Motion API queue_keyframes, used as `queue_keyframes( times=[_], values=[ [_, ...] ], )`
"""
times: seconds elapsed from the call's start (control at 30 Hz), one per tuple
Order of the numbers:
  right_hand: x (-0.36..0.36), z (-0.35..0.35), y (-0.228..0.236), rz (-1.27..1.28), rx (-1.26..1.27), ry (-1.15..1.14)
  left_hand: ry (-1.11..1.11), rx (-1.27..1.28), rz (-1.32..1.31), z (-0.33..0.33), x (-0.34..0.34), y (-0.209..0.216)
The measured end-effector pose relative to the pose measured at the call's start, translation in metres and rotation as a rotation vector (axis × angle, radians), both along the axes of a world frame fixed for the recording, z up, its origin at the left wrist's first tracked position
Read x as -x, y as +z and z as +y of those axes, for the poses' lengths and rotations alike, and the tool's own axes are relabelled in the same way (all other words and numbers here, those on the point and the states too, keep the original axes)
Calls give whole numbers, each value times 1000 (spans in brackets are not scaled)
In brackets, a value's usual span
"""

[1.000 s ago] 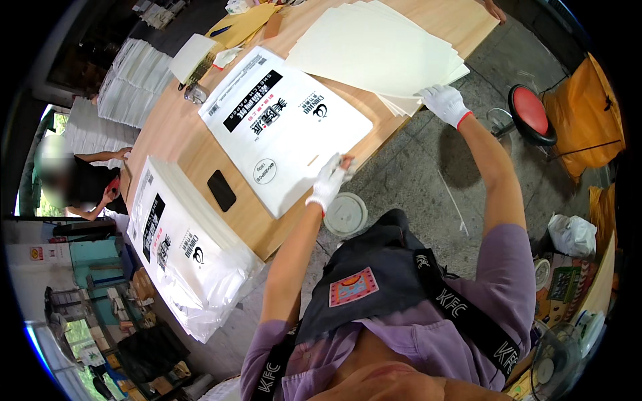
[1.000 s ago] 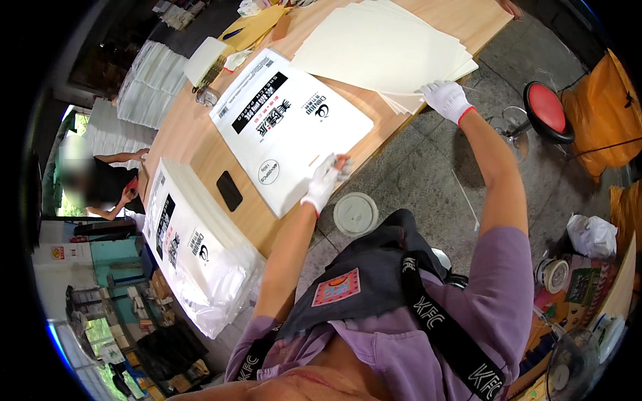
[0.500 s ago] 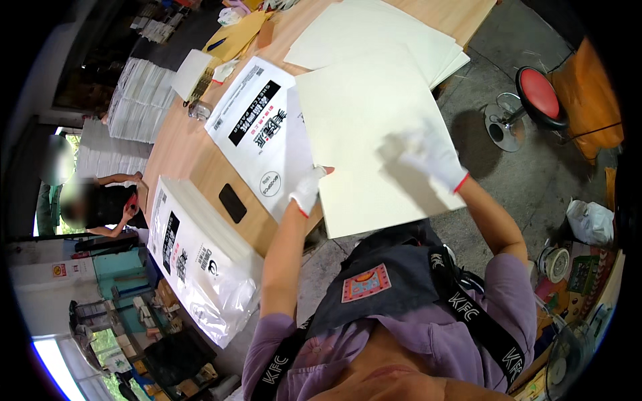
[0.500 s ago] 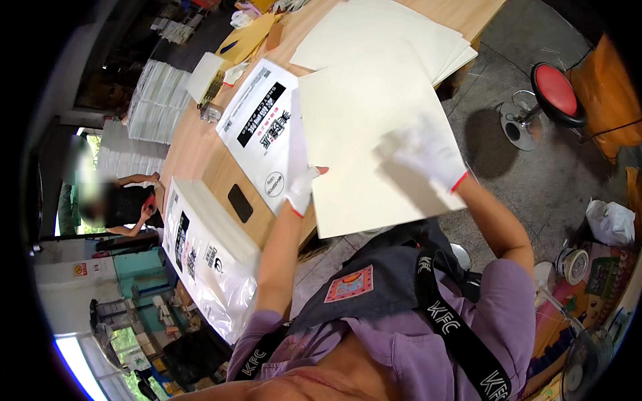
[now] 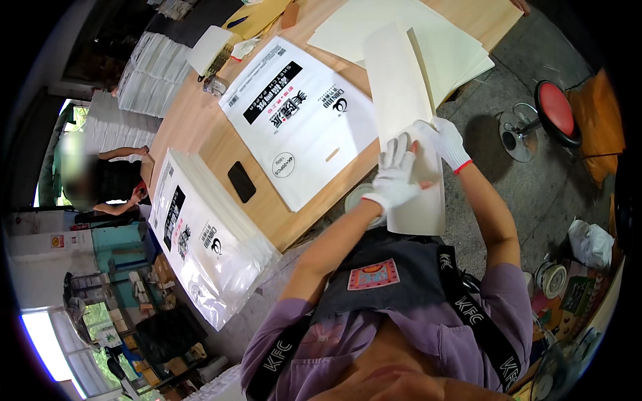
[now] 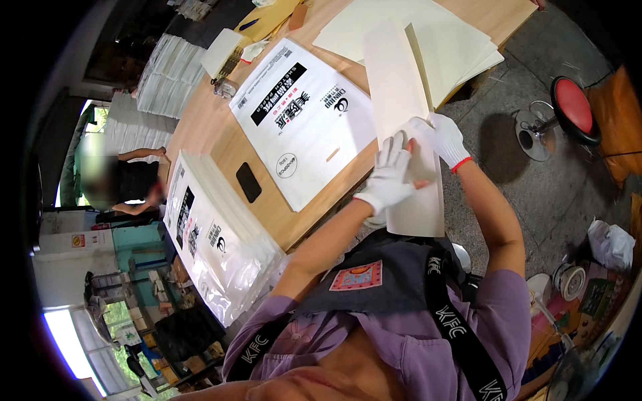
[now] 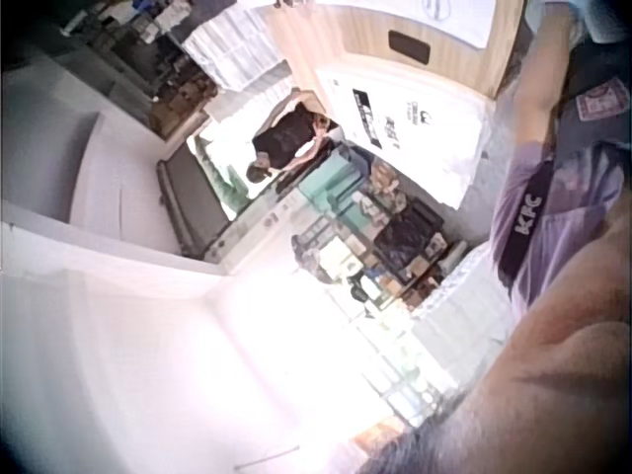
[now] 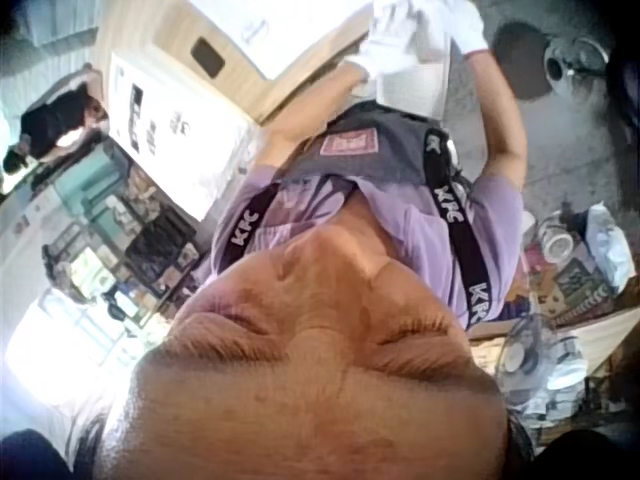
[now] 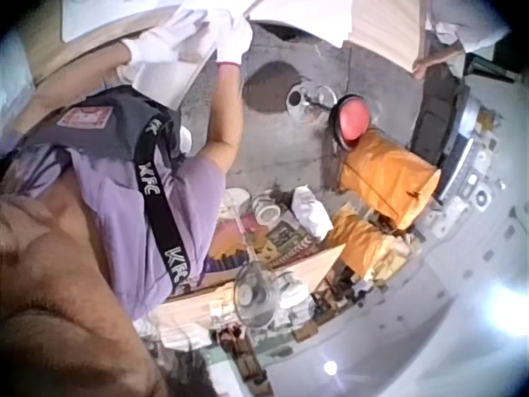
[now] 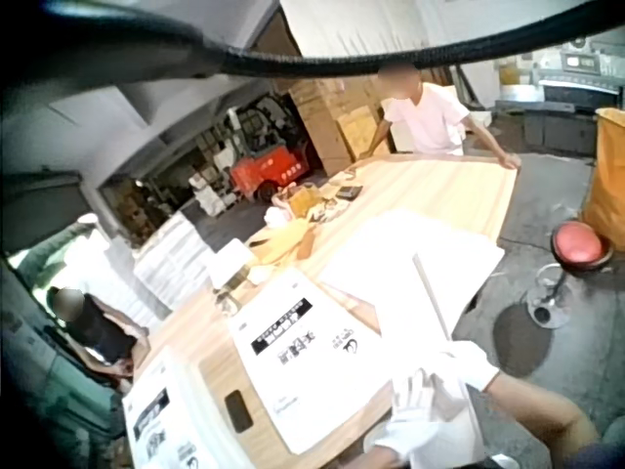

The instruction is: The person picks up a stack of paper and a plastic bag, inserts the paper into the bag, then rolls the bagged paper into a cylinder.

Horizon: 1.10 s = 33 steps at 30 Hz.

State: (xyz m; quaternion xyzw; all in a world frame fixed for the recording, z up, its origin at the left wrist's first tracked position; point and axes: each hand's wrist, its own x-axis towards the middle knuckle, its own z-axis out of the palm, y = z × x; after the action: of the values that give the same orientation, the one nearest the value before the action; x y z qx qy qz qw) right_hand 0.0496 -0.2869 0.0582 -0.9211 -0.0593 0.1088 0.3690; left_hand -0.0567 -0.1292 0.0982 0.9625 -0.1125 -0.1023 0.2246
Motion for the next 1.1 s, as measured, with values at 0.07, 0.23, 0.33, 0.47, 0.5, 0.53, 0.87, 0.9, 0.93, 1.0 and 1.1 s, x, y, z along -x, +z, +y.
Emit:
queue_keyframes(
  times=[0.07, 0.23, 0.33, 0.47, 0.5, 0.53, 0.87, 0.9, 0.93, 1.0, 1.1],
  values=[
    [5, -3, 20, -34, 83, 47, 87, 343, -175, 47, -4, -38],
    [32, -2, 54, -223, 76, 166, 426, -177, -333, 182, -5, -111],
    [48, 4, 89, -345, 257, 333, 362, 95, -228, 217, -12, -124],
    [74, 12, 102, -640, 324, 566, 588, 119, 157, 225, -44, -84],
    [83, 15, 105, -686, 357, 617, 504, 194, 49, 243, -52, -77],
    [91, 20, 108, -744, 371, 683, 530, 480, -120, 278, -59, -85],
    [89, 72, 117, -589, 605, 870, 334, 761, -141, 222, -46, 60],
    [87, 83, 119, -527, 596, 873, 377, 846, -111, 198, -35, 60],
    [88, 100, 122, -515, 607, 858, 346, 915, -226, 175, -21, 59],
    [90, 128, 119, -481, 637, 812, 254, 695, -425, 137, 4, 64],
    [66, 161, 0, -809, 167, 670, 190, 210, -464, 110, 19, 88]
  ],
)
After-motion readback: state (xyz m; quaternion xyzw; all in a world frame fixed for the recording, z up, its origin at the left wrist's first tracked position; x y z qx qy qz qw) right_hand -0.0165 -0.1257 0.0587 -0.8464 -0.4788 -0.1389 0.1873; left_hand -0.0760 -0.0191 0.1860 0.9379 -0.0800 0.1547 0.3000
